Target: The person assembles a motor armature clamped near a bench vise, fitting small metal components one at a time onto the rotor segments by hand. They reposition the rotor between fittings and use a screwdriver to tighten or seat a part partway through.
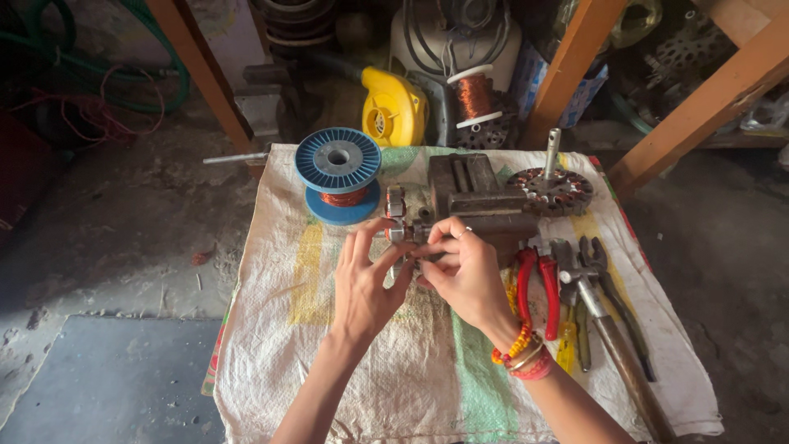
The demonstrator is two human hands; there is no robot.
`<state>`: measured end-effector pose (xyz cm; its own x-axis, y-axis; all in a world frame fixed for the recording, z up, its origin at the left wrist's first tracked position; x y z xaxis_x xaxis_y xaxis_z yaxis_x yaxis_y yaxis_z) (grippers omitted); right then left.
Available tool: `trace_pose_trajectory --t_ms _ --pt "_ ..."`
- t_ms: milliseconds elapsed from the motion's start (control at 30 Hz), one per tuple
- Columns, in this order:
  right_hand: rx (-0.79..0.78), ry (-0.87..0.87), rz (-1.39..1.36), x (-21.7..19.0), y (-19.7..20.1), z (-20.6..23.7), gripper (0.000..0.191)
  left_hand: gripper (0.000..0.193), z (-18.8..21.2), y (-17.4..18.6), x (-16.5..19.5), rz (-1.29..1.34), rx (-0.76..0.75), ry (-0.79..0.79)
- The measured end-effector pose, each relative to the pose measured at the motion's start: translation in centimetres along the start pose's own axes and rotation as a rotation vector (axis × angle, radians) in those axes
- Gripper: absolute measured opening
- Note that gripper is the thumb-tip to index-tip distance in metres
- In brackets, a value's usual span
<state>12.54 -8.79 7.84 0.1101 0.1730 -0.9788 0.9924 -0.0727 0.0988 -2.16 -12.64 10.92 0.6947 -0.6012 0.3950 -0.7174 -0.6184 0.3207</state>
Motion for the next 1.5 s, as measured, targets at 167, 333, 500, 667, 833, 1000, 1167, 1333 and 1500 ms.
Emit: trace_pose_trajectory --t_ms 167,333,500,667,833,1000,1167,1333,1500 --pt "-0.013 -0.174 -0.124 1.8 0.0 1.4 0.023 0.018 0.5 -0.1 -0.2 -0.043 -0.025 -0.059" --pt "0.055 -0.033 -0.045 1.9 -1.4 4.4 0.021 0.02 0.5 0.4 -0.4 -0.022 0.022 -0.059" --pt "0.187 0.196 0.03 0.2 -2.3 6.2 0.012 0.022 0.4 0.9 -1.1 0.005 0.063 0.03" --pt "0.148 0.18 -0.079 -0.9 -3.9 6.9 0.011 0.025 0.4 1.5 -1.6 0.003 0.117 0.08" --pt "0.111 0.137 -0.062 -2.1 -3.9 6.6 0.011 0.026 0.5 1.7 -1.4 0.004 0.124 0.106" --pt "0.126 0.345 0.088 -4.7 -2.9 4.3 0.012 0.018 0.4 2.3 -1.3 -0.031 0.213 0.126" --pt "0.078 0.319 0.028 -4.9 -2.3 -0.5 0.016 0.007 0.0 1.5 -2.9 -0.021 0.185 0.283" --pt "0.078 0.31 0.016 -4.0 -1.2 -4.4 0.021 0.006 -0.3 0.9 -4.2 0.013 0.195 0.391" --pt "0.133 0.348 0.062 -2.4 -1.1 -5.4 0.02 0.009 0.0 0.2 -5.6 0.055 0.163 0.49"
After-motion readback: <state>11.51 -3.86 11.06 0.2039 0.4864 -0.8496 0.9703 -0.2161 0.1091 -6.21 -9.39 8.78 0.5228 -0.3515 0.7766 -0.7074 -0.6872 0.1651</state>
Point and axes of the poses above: each hand's wrist, its own z-axis away from the middle knuckle, its own y-axis out of the back of the hand, x = y × z, the point moved 8 cm from there along -z, towards the middle knuckle, and after that the axes turned 13 degrees about x, right-handed, at the moved point
